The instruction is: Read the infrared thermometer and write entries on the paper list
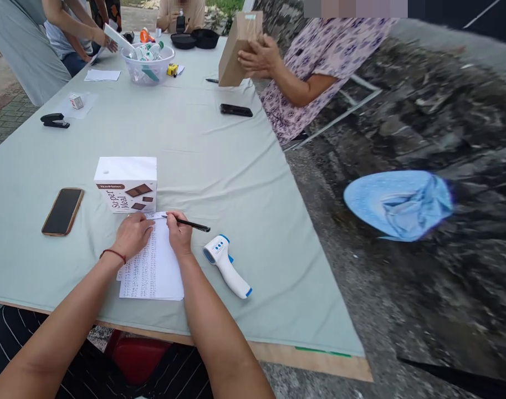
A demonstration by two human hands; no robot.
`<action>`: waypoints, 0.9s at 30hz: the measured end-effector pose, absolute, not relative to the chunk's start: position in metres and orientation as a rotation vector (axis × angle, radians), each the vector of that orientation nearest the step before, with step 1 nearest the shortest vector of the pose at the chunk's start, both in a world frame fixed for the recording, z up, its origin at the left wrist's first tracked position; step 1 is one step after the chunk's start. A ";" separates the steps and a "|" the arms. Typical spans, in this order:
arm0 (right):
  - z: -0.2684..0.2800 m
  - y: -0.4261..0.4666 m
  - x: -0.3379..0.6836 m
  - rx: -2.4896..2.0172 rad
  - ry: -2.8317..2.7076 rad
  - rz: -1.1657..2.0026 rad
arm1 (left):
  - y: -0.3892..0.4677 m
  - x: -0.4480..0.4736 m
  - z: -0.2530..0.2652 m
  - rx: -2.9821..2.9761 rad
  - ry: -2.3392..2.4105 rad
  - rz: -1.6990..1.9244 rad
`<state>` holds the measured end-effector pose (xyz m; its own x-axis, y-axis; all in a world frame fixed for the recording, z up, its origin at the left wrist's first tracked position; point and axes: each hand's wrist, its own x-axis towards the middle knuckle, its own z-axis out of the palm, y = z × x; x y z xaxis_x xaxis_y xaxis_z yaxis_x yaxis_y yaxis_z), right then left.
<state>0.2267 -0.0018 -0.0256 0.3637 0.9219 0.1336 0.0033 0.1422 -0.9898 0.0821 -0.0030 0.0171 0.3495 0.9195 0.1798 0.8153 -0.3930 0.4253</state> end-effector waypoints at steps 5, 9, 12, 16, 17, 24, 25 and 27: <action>-0.021 -0.003 0.226 -1.303 -0.958 0.873 | 0.015 0.095 0.010 2.441 1.683 0.297; -0.016 -0.006 0.227 -1.366 -0.908 0.884 | 0.019 0.091 -0.001 2.321 1.733 0.436; -0.015 -0.008 0.227 -1.402 -0.904 0.860 | 0.021 0.092 -0.002 2.262 1.737 0.483; -0.015 -0.011 0.227 -1.479 -0.964 0.765 | 0.021 0.097 0.004 2.259 1.765 0.408; -0.015 -0.011 0.227 -1.494 -0.975 0.750 | 0.020 0.099 0.006 2.255 1.780 0.362; -0.019 -0.011 0.231 -1.495 -1.033 0.742 | 0.018 0.104 0.013 2.187 1.822 0.198; -0.019 -0.012 0.231 -1.491 -1.042 0.743 | 0.018 0.105 0.013 2.180 1.826 0.193; -0.021 -0.012 0.232 -1.485 -1.058 0.748 | 0.018 0.105 0.013 2.168 1.828 0.184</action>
<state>0.2321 -0.0123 -0.0210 0.4000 0.9114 0.0971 0.2125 0.0108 -0.9771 0.1055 0.0178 0.0131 0.1828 0.9786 -0.0940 0.9404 -0.1462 0.3071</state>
